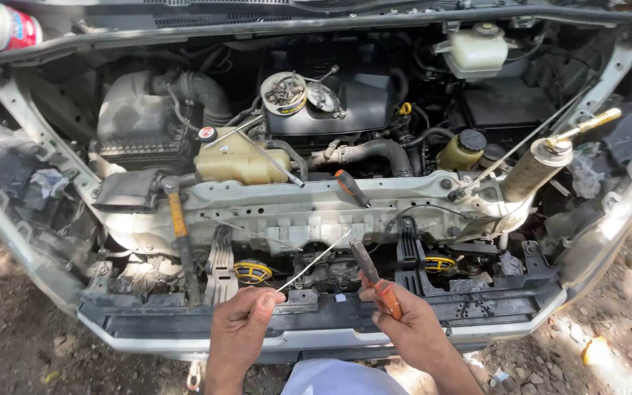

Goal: Repairing or connecting electrical wires on a vehicle's front end.

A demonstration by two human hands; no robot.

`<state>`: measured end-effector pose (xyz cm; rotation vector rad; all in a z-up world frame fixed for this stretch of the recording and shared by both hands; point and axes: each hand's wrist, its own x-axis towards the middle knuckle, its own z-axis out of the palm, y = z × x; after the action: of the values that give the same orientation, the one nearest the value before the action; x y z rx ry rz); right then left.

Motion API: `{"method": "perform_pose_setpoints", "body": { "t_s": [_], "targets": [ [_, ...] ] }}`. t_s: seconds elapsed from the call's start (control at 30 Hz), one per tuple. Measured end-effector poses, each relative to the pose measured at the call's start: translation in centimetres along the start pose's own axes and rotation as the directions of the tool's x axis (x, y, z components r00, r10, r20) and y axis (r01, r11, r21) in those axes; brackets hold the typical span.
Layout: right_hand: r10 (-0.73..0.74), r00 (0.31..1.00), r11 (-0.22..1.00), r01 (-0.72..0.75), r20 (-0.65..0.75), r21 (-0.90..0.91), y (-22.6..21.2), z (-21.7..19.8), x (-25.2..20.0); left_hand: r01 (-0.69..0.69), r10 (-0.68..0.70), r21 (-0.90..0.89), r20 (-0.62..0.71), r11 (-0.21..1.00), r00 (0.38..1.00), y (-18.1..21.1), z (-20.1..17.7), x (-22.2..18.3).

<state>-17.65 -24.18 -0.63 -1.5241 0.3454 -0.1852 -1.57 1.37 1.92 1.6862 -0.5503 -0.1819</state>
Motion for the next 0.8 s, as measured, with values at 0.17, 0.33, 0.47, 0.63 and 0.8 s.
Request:
{"method": "perform_pose_setpoints", "body": {
  "t_s": [0.17, 0.33, 0.47, 0.63, 0.8],
  "targets": [
    [0.043, 0.999, 0.996, -0.043, 0.004, -0.078, -1.4, 0.5, 0.2, -0.101, 0.101, 0.061, 0.007, 0.993, 0.995, 1.3, -0.2, -0.8],
    [0.049, 0.998, 0.990, -0.045, 0.025, -0.137, -2.6, 0.6, 0.3, -0.069, 0.069, 0.088, 0.000, 0.994, 0.998, 1.9, -0.2, -1.2],
    [0.066, 0.998, 0.977, -0.062, 0.013, -0.202, -2.9, 0.7, 0.0, -0.035, 0.037, 0.110, -0.013, 0.993, 0.999, 2.0, 0.0, -1.4],
    [0.190, 0.981, 0.965, -0.196, -0.048, -0.175, -2.6, 1.0, -0.1, -0.093, 0.094, 0.129, -0.003, 0.987, 0.996, 1.9, 0.0, -1.5],
    [-0.237, 0.969, 0.821, 0.165, -0.064, -0.547, -2.5, -0.1, 0.8, 0.020, -0.029, 0.139, 0.062, 0.990, 0.998, 1.9, -0.2, -1.6]
  ]
}}
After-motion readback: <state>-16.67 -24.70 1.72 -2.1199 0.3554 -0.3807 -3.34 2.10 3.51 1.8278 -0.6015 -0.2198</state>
